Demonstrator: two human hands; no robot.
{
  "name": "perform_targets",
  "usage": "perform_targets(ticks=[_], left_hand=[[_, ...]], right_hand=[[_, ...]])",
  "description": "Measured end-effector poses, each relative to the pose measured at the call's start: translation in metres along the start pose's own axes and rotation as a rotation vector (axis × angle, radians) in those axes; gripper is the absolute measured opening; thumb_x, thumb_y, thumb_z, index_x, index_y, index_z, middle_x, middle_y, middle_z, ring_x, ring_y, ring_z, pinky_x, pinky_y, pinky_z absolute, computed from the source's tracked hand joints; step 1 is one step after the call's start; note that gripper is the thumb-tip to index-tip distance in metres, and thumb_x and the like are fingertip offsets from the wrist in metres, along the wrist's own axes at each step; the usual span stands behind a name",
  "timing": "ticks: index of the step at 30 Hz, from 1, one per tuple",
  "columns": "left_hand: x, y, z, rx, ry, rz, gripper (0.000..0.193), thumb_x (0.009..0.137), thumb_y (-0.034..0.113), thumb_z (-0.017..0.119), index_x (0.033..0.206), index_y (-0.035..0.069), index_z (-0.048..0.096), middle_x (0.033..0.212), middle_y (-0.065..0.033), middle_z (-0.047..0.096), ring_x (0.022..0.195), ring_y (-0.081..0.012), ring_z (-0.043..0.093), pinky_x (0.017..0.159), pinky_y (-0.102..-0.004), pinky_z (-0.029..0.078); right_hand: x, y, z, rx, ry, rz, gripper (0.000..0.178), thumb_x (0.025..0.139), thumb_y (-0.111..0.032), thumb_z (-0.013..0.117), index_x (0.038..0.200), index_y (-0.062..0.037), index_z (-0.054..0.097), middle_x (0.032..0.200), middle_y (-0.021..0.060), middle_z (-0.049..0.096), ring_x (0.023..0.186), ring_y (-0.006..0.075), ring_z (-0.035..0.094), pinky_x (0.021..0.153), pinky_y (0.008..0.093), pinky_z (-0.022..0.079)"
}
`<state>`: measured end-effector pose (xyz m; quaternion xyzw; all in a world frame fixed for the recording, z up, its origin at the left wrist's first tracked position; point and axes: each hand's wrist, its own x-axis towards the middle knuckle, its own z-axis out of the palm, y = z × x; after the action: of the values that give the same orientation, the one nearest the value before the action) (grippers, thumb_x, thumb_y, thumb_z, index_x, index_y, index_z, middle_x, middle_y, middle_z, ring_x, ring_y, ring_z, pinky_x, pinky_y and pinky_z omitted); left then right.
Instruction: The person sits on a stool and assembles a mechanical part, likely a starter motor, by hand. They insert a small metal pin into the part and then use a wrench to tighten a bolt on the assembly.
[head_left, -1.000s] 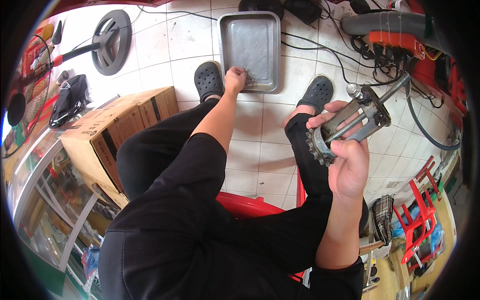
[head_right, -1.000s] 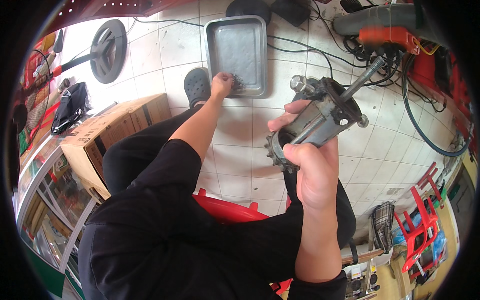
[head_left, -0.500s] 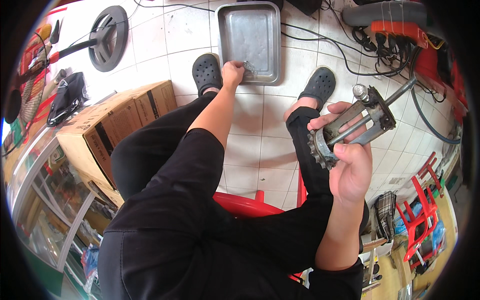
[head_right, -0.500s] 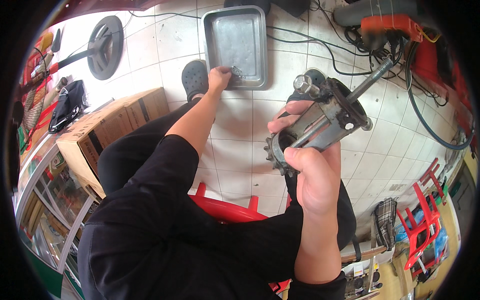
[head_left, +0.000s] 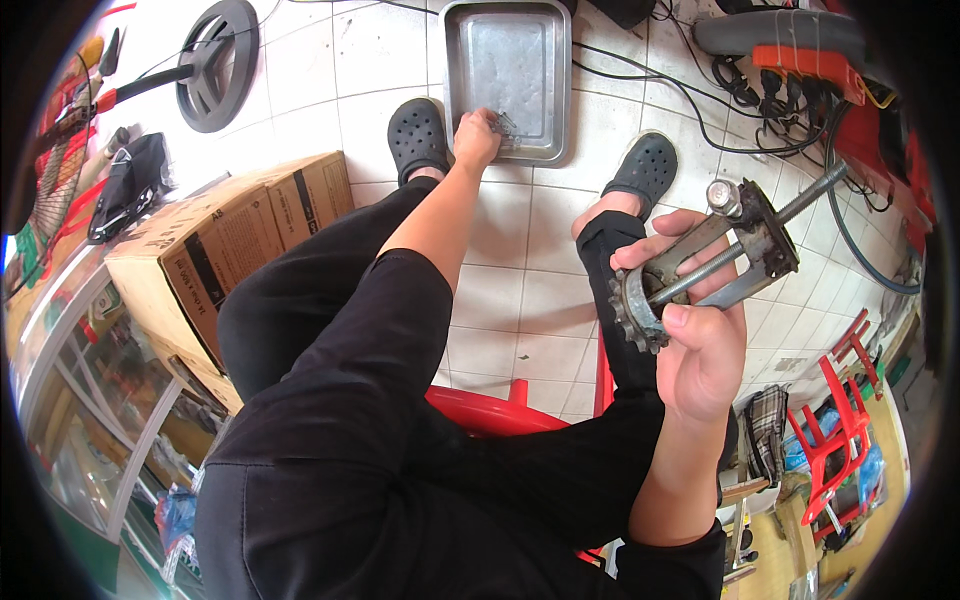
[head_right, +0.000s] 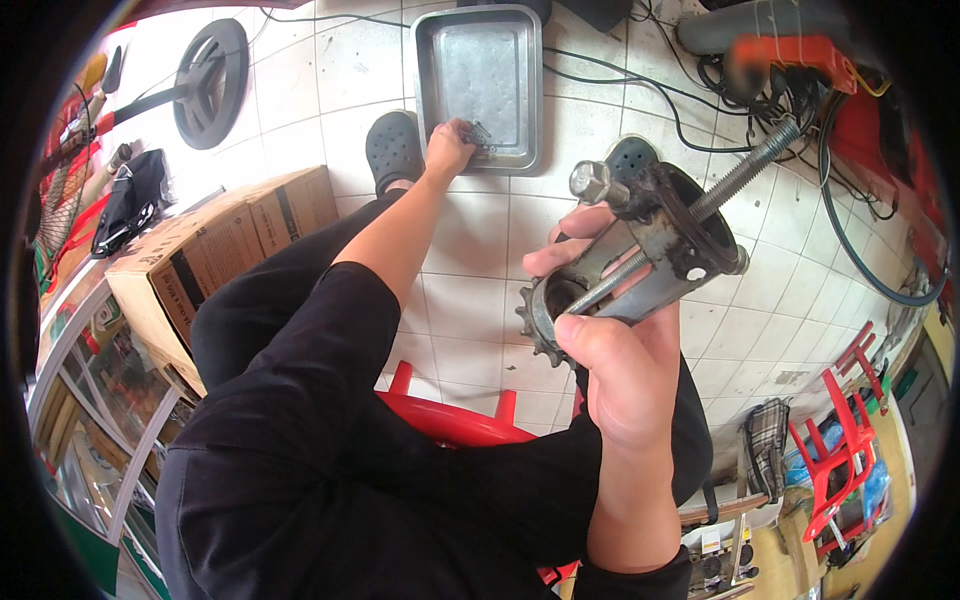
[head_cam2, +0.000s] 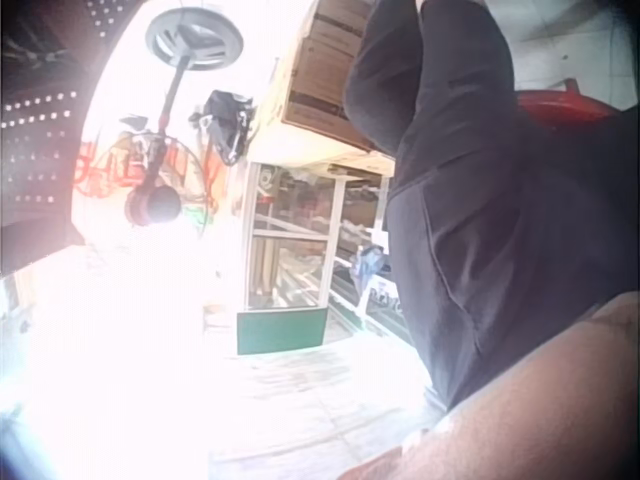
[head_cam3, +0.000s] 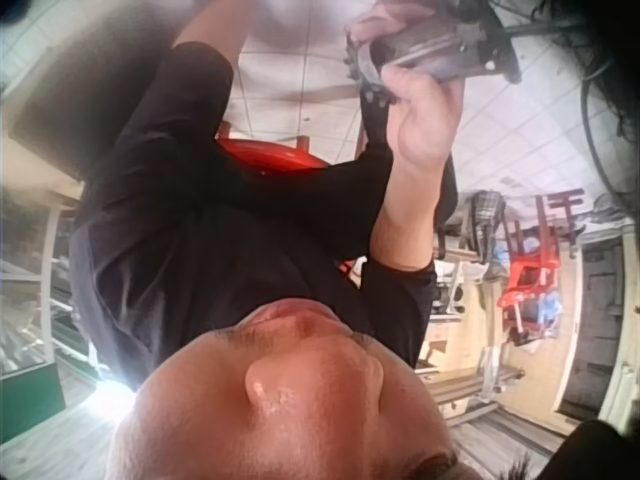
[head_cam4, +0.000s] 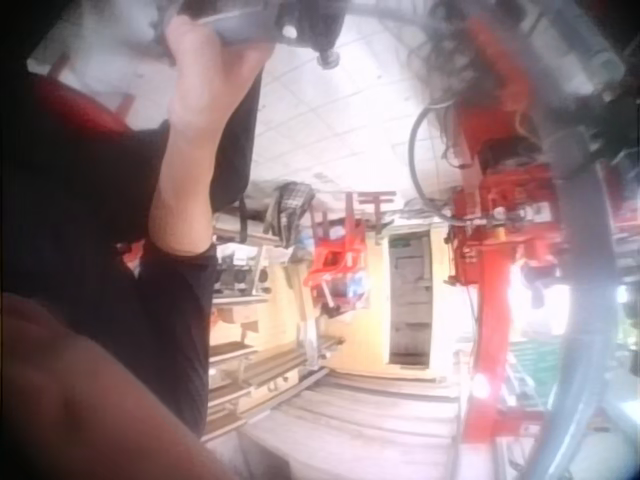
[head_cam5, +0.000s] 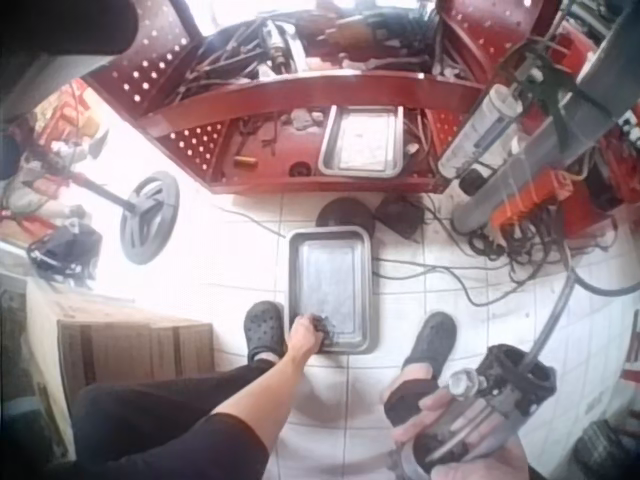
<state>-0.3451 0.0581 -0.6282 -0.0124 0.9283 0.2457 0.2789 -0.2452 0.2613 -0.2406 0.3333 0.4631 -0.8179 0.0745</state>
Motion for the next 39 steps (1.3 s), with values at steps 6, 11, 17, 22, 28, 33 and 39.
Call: perform_targets(ticks=[6, 11, 17, 22, 28, 33, 39], left_hand=[[0.002, 0.012, -0.004, 0.204, -0.049, 0.100, 0.026, 0.075, 0.020, 0.071, 0.099, 0.010, 0.065, 0.099, -0.0105, 0.064, 0.098, -0.0299, 0.061, 0.085, -0.0388, 0.050], [0.009, 0.009, -0.005, 0.471, -0.003, 0.318, 0.022, 0.076, 0.024, 0.069, 0.094, 0.013, 0.067, 0.098, -0.0076, 0.064, 0.097, -0.0273, 0.060, 0.083, -0.0407, 0.048], [0.004, 0.014, -0.011, 0.391, -0.027, 0.375, 0.020, 0.077, 0.021, 0.066, 0.095, 0.013, 0.066, 0.097, -0.0069, 0.065, 0.098, -0.0260, 0.060, 0.085, -0.0413, 0.045], [0.006, 0.015, -0.006, 0.363, -0.043, 0.389, 0.018, 0.077, 0.019, 0.064, 0.094, 0.014, 0.066, 0.094, -0.0058, 0.066, 0.096, -0.0258, 0.061, 0.084, -0.0414, 0.045], [0.009, 0.018, -0.002, 0.380, -0.073, 0.419, 0.017, 0.076, 0.017, 0.064, 0.092, 0.014, 0.064, 0.094, -0.0057, 0.067, 0.094, -0.0259, 0.062, 0.081, -0.0410, 0.045], [0.012, 0.016, 0.000, 0.364, -0.093, 0.388, 0.016, 0.075, 0.016, 0.064, 0.090, 0.014, 0.063, 0.092, -0.0060, 0.067, 0.093, -0.0256, 0.062, 0.079, -0.0408, 0.045], [0.012, 0.019, -0.003, 0.385, -0.172, 0.398, 0.016, 0.073, 0.016, 0.063, 0.088, 0.012, 0.062, 0.088, -0.0077, 0.067, 0.090, -0.0254, 0.063, 0.078, -0.0409, 0.044]], right_hand=[[0.003, 0.000, -0.004, 0.010, 0.000, 0.005, 0.059, 0.063, -0.007, 0.053, 0.121, 0.0037, 0.046, 0.113, 0.0142, 0.049, 0.101, 0.0207, 0.059, 0.088, 0.0328, 0.044], [0.003, -0.001, -0.006, 0.002, -0.005, 0.004, 0.060, 0.063, -0.007, 0.053, 0.121, 0.0040, 0.046, 0.114, 0.0145, 0.049, 0.101, 0.0204, 0.059, 0.090, 0.0329, 0.043], [0.003, 0.001, -0.006, 0.006, 0.007, -0.001, 0.061, 0.063, -0.007, 0.053, 0.123, 0.0042, 0.045, 0.116, 0.0151, 0.049, 0.101, 0.0213, 0.059, 0.091, 0.0342, 0.043], [0.003, 0.003, 0.002, -0.074, 0.066, -0.018, 0.063, 0.064, -0.016, 0.054, 0.122, 0.0066, 0.043, 0.106, 0.0206, 0.058, 0.098, 0.0245, 0.061, 0.088, 0.0316, 0.046], [0.003, 0.002, 0.002, -0.108, 0.077, -0.001, 0.066, 0.065, -0.021, 0.054, 0.123, 0.0077, 0.041, 0.101, 0.0240, 0.061, 0.098, 0.0261, 0.062, 0.087, 0.0302, 0.048], [0.003, 0.004, 0.001, -0.103, 0.067, -0.017, 0.066, 0.065, -0.021, 0.055, 0.124, 0.0078, 0.041, 0.101, 0.0238, 0.061, 0.099, 0.0266, 0.061, 0.088, 0.0308, 0.048], [0.001, 0.003, 0.005, -0.097, 0.109, -0.020, 0.065, 0.066, -0.021, 0.055, 0.123, 0.0078, 0.041, 0.101, 0.0237, 0.061, 0.099, 0.0270, 0.061, 0.089, 0.0322, 0.048]])
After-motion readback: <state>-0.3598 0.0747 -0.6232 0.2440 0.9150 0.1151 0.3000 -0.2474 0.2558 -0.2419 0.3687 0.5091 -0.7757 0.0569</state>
